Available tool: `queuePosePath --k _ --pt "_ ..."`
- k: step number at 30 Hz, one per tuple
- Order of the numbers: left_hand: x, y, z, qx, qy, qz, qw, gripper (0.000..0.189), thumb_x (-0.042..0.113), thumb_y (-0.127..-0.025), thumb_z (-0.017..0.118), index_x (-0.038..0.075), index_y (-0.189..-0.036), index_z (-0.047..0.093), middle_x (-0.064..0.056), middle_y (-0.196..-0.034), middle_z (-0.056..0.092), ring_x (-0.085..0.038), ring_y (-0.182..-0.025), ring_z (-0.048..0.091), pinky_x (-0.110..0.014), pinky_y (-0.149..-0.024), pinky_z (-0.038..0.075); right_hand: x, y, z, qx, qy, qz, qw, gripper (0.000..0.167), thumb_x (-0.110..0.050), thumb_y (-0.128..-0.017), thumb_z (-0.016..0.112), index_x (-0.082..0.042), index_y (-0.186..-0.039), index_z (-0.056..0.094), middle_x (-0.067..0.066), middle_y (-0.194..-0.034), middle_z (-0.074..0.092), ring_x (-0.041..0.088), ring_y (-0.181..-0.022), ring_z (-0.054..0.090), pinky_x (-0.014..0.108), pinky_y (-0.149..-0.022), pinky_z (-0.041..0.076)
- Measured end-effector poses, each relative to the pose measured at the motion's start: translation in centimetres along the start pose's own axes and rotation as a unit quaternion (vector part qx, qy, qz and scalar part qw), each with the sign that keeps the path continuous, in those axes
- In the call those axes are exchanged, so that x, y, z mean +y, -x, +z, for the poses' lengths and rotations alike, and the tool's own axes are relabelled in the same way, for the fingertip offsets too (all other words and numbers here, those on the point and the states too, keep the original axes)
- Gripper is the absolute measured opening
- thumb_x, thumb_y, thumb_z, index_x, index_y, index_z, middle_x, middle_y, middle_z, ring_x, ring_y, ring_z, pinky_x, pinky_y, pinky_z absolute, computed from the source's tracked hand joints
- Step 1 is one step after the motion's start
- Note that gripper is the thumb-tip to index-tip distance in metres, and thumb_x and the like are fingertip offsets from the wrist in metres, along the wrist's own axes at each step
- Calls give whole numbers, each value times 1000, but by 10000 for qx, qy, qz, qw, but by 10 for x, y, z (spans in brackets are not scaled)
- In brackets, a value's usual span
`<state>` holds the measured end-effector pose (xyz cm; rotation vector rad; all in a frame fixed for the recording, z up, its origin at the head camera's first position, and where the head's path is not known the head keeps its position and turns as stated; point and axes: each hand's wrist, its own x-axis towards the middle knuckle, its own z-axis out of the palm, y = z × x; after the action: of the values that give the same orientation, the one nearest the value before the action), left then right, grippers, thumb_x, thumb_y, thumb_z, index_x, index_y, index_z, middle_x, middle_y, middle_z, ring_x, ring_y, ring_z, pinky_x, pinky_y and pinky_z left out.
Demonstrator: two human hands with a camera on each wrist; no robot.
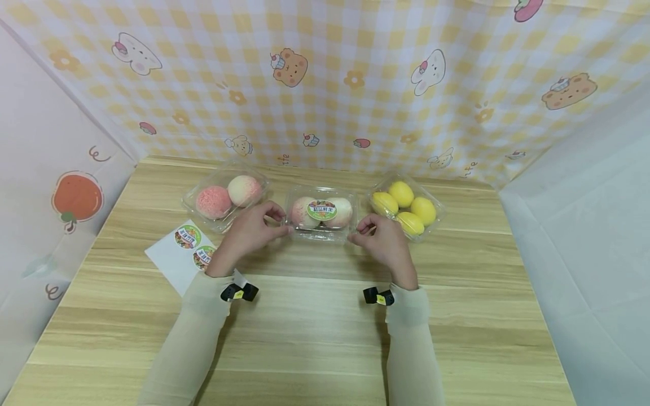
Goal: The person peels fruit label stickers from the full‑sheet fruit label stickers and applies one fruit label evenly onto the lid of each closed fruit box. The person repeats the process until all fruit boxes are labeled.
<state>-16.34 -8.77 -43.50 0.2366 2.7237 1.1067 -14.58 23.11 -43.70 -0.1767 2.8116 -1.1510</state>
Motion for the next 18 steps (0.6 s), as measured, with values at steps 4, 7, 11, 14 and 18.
queuePosePath --k 4,7,11,14,18 --pt "0 -1 2 95 -14 28 10000 42 39 -97 85 10 -126 74 -11 -125 76 -33 -113 72 -50 -94 56 1 -1 2 81 -5 -20 10000 22 -19 -93 91 -5 -96 75 9 -96 76 28 -87 71 38 -75 55" --pt "-1 -1 3 192 -11 53 9998 41 38 -97 85 9 -124 74 -12 -125 76 -34 -113 72 -51 -94 56 1 -1 4 146 3 -27 9999 20 -19 -93 91 -6 -96 75 8 -96 76 27 -86 71 38 -74 55" --pt "-2 -2 5 316 -15 72 9995 38 38 -97 85 9 -120 75 -13 -123 77 -33 -111 74 -51 -92 57 0 -1 6 190 15 -2 9998 18 -19 -93 90 -7 -94 76 8 -95 77 26 -84 71 36 -72 55" --pt "-2 -3 7 389 -12 64 9992 37 37 -97 85 8 -118 76 -12 -120 77 -32 -109 74 -51 -90 57 0 -2 7 219 22 4 9998 18 -18 -94 89 -7 -94 76 9 -96 77 26 -83 71 36 -71 54" --pt "-3 -5 8 468 3 72 9989 36 35 -95 87 8 -117 76 -12 -120 77 -31 -106 74 -50 -90 57 0 -3 7 259 42 -26 9997 17 -18 -95 89 -6 -93 77 10 -96 76 26 -83 71 37 -71 54"
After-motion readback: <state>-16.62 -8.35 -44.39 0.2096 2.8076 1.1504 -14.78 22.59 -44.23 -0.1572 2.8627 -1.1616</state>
